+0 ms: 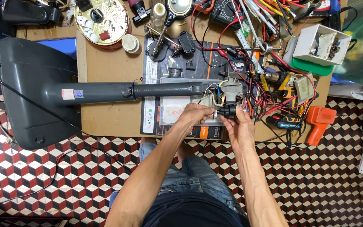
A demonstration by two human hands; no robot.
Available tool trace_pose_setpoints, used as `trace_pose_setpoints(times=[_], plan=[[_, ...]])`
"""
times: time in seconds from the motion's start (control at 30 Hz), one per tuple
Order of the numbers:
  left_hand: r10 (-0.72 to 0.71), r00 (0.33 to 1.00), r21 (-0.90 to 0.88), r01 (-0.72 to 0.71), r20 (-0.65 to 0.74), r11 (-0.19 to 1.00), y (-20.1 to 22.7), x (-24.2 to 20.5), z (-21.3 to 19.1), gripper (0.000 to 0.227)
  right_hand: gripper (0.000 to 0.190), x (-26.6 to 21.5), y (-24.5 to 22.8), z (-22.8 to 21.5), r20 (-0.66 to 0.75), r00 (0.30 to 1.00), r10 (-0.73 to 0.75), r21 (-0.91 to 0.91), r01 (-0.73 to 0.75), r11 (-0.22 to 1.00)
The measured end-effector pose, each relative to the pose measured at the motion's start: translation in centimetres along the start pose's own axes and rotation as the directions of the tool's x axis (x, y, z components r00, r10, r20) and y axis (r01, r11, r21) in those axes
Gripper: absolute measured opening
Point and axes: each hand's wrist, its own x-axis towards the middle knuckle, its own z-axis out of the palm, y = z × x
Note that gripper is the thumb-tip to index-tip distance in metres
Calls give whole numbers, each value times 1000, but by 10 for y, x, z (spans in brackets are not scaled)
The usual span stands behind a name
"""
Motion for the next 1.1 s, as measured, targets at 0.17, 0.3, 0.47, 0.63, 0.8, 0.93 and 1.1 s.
trace_pose_setpoints(times=[0.17, 0.3, 0.47, 0.63, 0.8, 0.93, 1.1], plan=[[-30, 998, -168, 38, 53, 985, -11, 4, -3, 22, 30, -10, -6, 9, -54, 998, 22, -37, -24, 999], [-22, 996, -266, 45, 89, 963, -8, -6, -2, 20, 31, -21, -17, 25, -133, 990, 47, -84, -58, 995], [-52, 996, -321, 71, 67, 944, 2, -17, 0, 21, 32, -15, -24, 29, -202, 978, 62, -144, -92, 985], [-35, 997, -331, 55, 65, 942, 11, -23, -1, 23, 30, -7, -34, 36, -279, 951, 136, -112, -173, 979], [0, 996, -434, 40, 93, 900, 16, -21, 0, 23, 31, -5, -42, 45, -274, 953, 128, -190, -184, 964], [24, 995, -433, 22, 99, 901, 15, -19, -2, 22, 32, 2, -44, 47, -289, 950, 116, -203, -179, 963], [-4, 992, -464, 63, 128, 884, 17, -28, -3, 22, 32, -10, -50, 59, -273, 959, 78, -253, -149, 956]])
